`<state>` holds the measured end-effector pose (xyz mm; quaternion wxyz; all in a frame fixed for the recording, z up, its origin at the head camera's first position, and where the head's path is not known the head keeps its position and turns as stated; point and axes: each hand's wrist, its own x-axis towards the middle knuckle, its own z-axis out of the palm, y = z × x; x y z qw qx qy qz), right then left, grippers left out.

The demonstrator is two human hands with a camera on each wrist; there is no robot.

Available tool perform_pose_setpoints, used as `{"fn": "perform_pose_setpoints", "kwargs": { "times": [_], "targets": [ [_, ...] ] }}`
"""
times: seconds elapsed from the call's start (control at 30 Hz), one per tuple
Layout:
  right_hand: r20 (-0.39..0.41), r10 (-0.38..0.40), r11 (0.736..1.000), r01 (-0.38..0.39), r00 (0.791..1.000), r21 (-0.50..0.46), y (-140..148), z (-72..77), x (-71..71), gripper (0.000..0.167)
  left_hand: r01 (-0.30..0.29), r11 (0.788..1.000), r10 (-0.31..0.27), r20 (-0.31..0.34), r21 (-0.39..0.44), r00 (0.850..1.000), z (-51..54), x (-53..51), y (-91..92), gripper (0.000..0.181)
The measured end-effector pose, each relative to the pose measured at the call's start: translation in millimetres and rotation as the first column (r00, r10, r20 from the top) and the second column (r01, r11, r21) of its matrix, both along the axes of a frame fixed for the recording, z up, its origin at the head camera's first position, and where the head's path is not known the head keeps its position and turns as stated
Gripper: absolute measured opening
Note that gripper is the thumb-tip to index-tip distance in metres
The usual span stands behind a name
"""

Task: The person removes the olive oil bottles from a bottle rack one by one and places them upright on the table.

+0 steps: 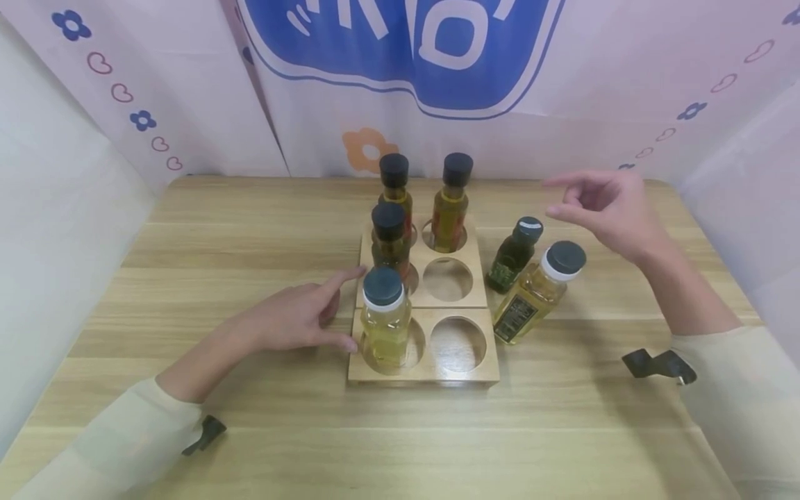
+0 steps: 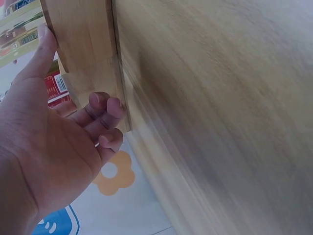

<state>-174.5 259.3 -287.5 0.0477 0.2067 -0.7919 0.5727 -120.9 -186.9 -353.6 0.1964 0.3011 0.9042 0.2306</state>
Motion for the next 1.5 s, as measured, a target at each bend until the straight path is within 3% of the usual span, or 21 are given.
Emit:
{"fn": "perform_pose_setpoints", "kwargs": {
  "times": [0.17,0.3,0.57,0.73,1.1,1.3,1.5],
  "targets": [
    [-0.048,-0.049,0.988,0.055,0.998,0.146,-6,12.6,0.0,0.033,-0.007,1.000,0.007,0.010,-0.012,1.000,0.0,-1.3,-0.4,0.116],
    [-0.059,-0.043,0.974,0.055,0.997,0.220,-13,18.8,-0.8,0.034,-0.006,1.000,0.007,0.013,-0.018,1.000,0.8,-1.4,-0.7,0.115],
    [-0.060,0.051,0.976,-0.037,0.997,0.216,-24,25.0,-5.3,0.035,-0.004,1.000,0.004,0.031,-0.012,1.000,3.1,-0.5,-1.6,0.113],
    [-0.089,0.086,0.962,-0.060,0.992,0.266,-34,30.6,-9.7,0.034,-0.007,1.000,0.008,0.040,-0.014,0.999,3.4,0.4,-2.1,0.113],
    [-0.108,0.121,0.918,-0.069,0.987,0.392,-48,38.5,-22.4,0.033,0.002,1.000,-0.002,0.047,-0.010,0.999,2.1,0.4,-0.8,0.113],
    [-0.060,0.115,0.911,-0.082,0.991,0.404,-52,41.3,-28.5,0.036,0.004,1.000,-0.004,0.050,-0.007,0.999,1.6,0.7,-0.3,0.113],
    [-0.048,0.125,0.885,-0.090,0.991,0.457,-59,45.5,-34.6,0.040,-0.004,1.000,0.005,0.050,-0.017,0.999,2.1,0.8,-0.9,0.113]
  ]
}}
